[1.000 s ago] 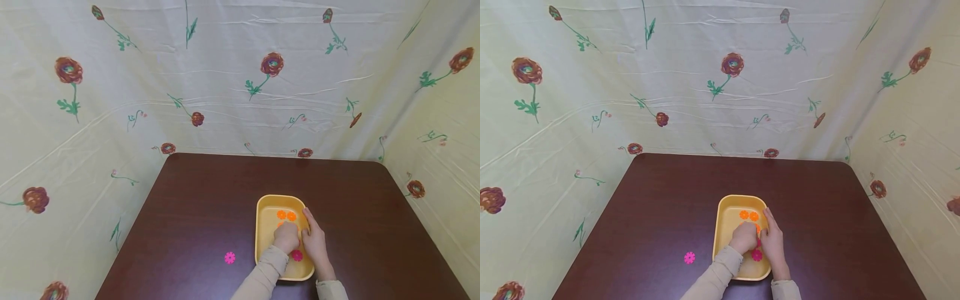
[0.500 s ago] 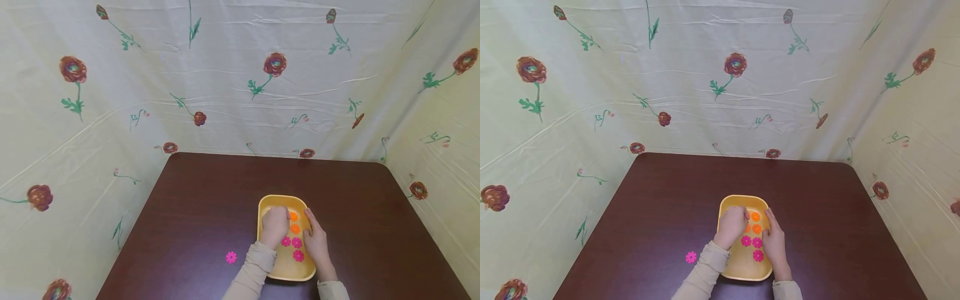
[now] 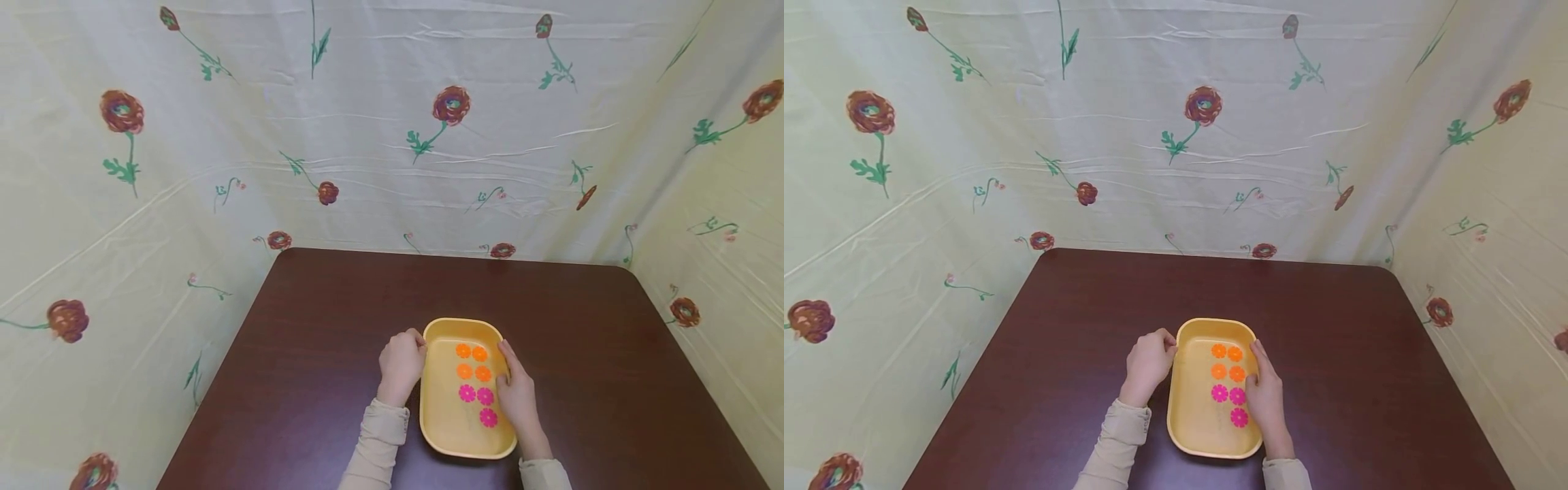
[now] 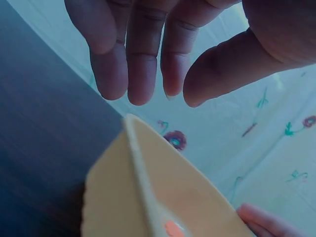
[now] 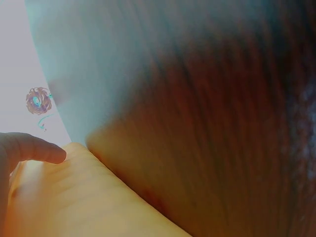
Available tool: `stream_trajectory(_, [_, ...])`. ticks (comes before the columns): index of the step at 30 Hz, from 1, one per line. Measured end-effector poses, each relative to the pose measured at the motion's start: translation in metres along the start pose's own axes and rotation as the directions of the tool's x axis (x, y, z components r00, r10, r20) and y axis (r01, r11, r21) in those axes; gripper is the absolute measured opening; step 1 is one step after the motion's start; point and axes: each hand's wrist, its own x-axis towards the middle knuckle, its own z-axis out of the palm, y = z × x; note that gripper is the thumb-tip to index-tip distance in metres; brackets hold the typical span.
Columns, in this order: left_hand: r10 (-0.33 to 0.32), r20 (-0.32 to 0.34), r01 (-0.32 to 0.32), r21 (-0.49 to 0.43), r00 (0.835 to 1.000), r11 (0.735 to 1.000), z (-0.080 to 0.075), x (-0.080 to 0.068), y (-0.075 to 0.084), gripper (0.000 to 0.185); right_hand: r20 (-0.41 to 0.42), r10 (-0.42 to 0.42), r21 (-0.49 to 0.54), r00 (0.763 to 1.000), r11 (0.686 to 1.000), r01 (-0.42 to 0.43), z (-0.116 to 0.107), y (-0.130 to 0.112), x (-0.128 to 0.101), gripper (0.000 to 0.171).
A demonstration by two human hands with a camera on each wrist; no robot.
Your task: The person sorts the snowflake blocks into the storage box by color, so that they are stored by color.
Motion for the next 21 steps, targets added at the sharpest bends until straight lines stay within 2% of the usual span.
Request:
stream_trajectory(5, [-0.007,-0.044,0.007,-0.004,0.999,1.0,-0.002,-0.008,-0.02,0.009,-0.003,-0.002,-0.003,1.0,1.0,0.002,0.0,0.0,0.0,0.058])
stream_trajectory(8, [-0.022,-0.04,0.022,0.012,0.999,1.0,-0.001,-0.016,-0.032,0.011,-0.007,0.0,-0.006,1.0,1.0,0.0,0.0,-0.001,0.0,0.058])
stream_trajectory(21, [-0.091,0.063,0.084,0.11,0.994,0.99,0.003,-0.047,-0.074,0.027,0.018,0.011,0.003,1.0,1.0,-0.011,-0.001,-0.005,-0.001,0.058])
